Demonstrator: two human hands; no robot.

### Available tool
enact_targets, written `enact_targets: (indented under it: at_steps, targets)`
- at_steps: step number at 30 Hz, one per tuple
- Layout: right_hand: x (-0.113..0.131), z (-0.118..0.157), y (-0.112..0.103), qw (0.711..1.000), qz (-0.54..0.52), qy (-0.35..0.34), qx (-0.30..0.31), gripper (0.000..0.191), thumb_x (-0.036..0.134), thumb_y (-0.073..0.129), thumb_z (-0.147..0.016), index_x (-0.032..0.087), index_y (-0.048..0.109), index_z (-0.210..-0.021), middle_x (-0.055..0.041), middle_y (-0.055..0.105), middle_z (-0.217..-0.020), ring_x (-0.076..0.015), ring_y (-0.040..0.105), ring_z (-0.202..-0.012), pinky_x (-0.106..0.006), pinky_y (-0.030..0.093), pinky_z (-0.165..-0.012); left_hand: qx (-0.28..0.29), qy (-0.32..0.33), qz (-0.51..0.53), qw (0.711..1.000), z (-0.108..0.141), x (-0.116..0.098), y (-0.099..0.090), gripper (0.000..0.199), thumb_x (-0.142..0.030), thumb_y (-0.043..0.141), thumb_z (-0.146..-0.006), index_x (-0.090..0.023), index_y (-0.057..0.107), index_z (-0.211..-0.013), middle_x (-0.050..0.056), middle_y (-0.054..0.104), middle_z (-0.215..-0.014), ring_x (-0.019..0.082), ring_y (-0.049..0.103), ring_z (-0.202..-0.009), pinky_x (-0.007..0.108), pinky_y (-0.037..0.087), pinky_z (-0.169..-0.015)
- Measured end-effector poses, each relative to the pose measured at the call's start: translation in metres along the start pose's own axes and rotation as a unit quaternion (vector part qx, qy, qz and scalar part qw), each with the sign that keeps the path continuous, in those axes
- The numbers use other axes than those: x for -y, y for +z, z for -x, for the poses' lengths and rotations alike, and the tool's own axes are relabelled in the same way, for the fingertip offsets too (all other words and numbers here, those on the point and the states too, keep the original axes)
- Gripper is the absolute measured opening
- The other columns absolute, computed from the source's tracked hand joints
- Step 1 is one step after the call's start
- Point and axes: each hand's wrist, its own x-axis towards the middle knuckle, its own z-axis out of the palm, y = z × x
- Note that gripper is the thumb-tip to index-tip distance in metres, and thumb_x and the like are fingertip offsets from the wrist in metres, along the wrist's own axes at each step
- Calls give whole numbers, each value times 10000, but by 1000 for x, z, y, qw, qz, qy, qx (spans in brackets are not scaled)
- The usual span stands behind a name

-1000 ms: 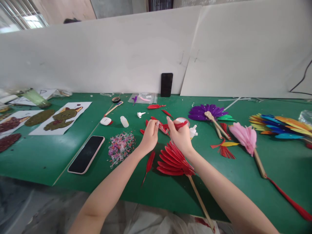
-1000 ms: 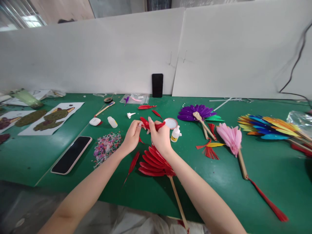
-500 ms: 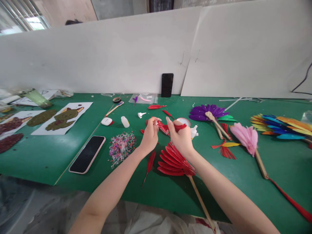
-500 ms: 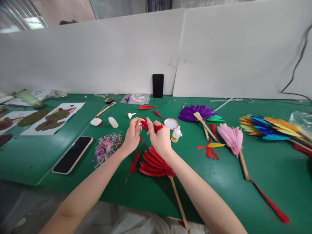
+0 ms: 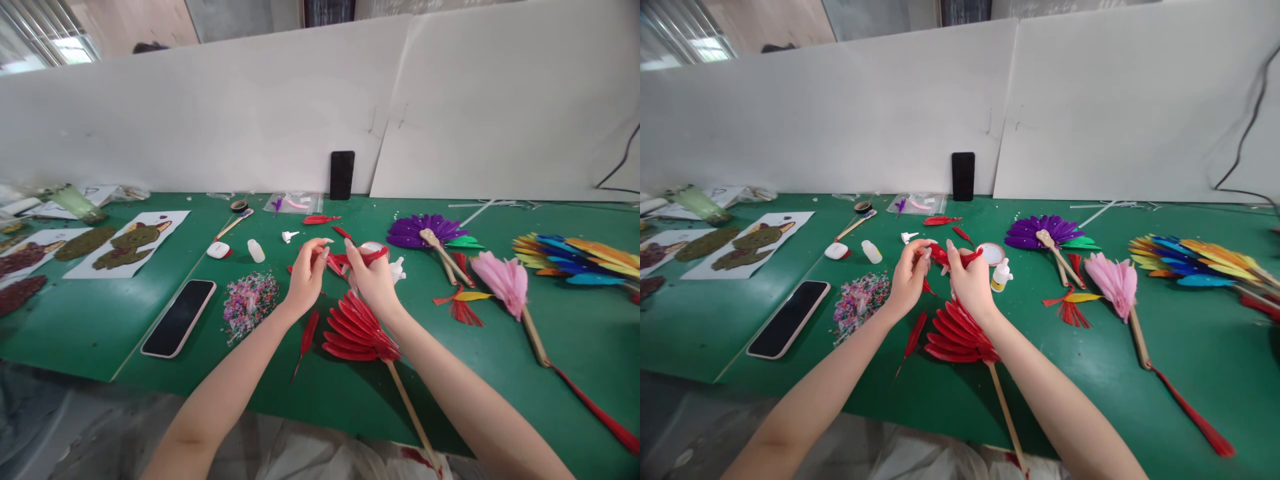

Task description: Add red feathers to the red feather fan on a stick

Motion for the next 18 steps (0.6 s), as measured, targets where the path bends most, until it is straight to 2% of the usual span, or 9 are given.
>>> enact_targets:
  at_steps: [8,13,18]
  targets:
    - [6,2,0,999,-43,23,21,466,547,507,-814,193,469,-514,79,348,-265,-71,326,-214,-199,238,-264,-16,15,-21,1000,2,-2,-1,308,-395,319,-932,-207,486,-1109,24,543,-787,109,519,-632,262,431,-605]
    - [6,2,0,999,-41,8,26,469,538,495,-825,193,470,-508,77,355,-265,-67,325,-211,-198,254,-270,-31,21,-19,999,2,-2,-2,312,-380,292,-941,-210,503,-1096,2,499,-703,104,494,-590,264,434,-600]
    - [4,1,-1,999,-25,-4,21,470,542,502,-822,190,481,-511,72,362,-265,-73,342,-213,-200,258,-278,-36,10,-14,999,4,-1,-1,331,-383,291,-942,-213,505,-1128,3,518,-714,92,498,-575,248,428,-565]
